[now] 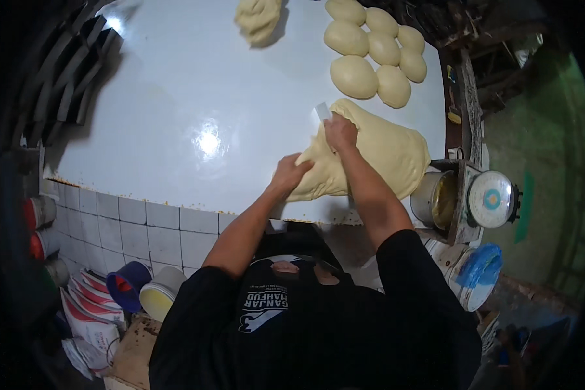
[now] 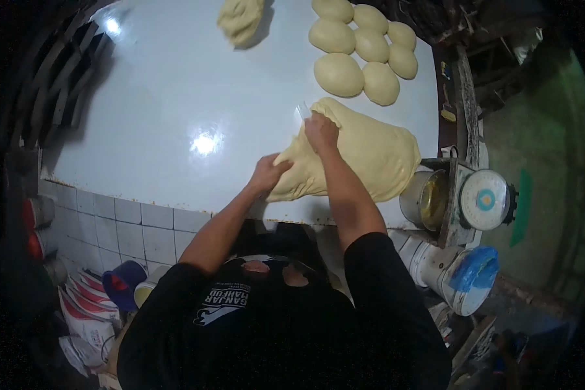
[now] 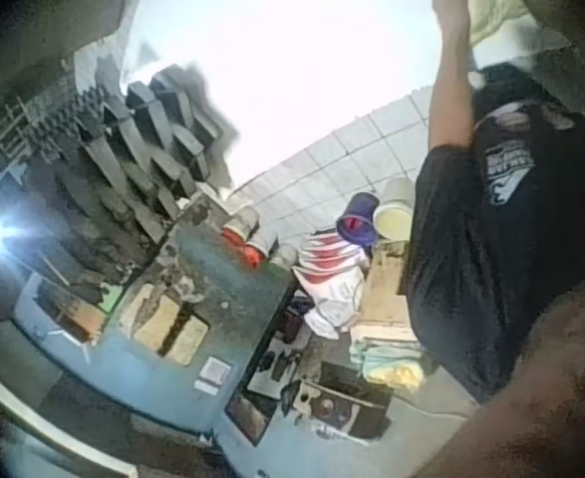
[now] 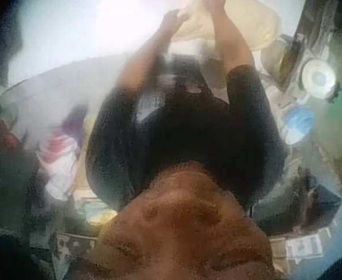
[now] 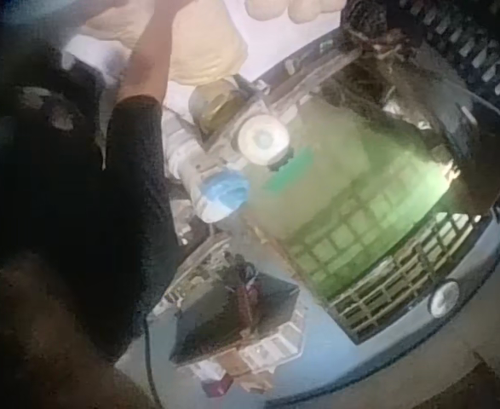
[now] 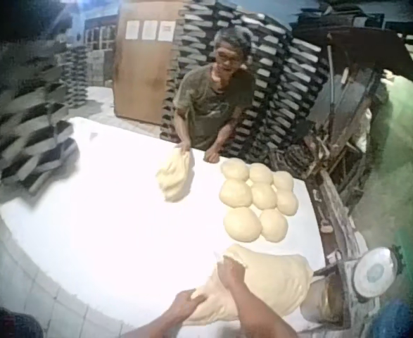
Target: The person uses a bench scraper to cut portions of dough from a large mass, weighs each portion on a scale, and then rolls and shapes the portions by hand on a white table.
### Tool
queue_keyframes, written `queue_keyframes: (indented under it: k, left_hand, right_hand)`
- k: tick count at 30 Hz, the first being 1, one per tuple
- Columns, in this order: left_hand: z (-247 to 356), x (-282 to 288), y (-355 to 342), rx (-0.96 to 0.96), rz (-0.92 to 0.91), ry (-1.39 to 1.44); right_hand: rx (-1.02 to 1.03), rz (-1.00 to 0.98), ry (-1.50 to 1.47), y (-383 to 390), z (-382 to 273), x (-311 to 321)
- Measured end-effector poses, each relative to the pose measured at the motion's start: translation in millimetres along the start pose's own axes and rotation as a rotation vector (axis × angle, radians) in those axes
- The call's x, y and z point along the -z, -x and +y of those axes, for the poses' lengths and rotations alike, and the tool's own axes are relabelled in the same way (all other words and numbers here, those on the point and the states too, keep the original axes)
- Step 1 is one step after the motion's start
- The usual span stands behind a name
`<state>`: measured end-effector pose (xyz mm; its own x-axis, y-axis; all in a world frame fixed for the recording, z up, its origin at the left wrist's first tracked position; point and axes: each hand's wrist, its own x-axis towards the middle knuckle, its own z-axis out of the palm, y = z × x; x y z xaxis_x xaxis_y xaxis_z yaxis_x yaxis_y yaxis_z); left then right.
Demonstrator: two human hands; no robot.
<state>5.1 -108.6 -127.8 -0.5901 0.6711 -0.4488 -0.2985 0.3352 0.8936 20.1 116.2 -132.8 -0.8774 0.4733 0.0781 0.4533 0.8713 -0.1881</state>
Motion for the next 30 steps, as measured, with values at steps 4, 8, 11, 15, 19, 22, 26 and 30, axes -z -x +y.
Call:
queue_keyframes:
  k: [4, 8, 11, 15, 19, 22, 26, 30]
  left_hand:
    - [-46.0, 43.9, 63.8, 0.049, 0.064, 0.449]
    - [-59.8, 55.7, 93.5, 0.150, 0.022, 0.575]
    - [-62.7, 59.5, 99.2, 0.158, 0.024, 0.556]
    - [-64.5, 93.6, 115.6, 0.129, 0.021, 0.462]
    - [-87.8, 114.1, 150.2, 0.081, 0.298, 0.331]
    - [-79.5, 113.1, 149.5, -0.153, 0.250, 0.150]
    - [-50.2, 48.7, 117.8, -0.194, 0.333, -0.120]
    - [13.4, 62.3, 75.6, 0.070, -0.011, 0.644]
  right_hand:
    - [-0.352, -0.202, -0.749, 6.2, 6.6, 43.8]
    - [-0.329, -0.319, -0.269, 97.8, 15.5, 33.1]
    - [-0.328, -0.173, -0.178, 120.3, -32.3, 11.2]
    - [-0.469, -0.250, -0.176, 68.4, -19.4, 11.2]
    - [-0.422, -0.266, -0.669, 120.4, -10.0, 40.1]
    - [-0.395, -0.185, -0.190, 194.9, -29.4, -9.8]
    - [-0.489, -0.335, -0.748, 182.2, -75.4, -51.5]
    - [-0.606, -0.397, -1.075, 157.7, -44.4, -16.2]
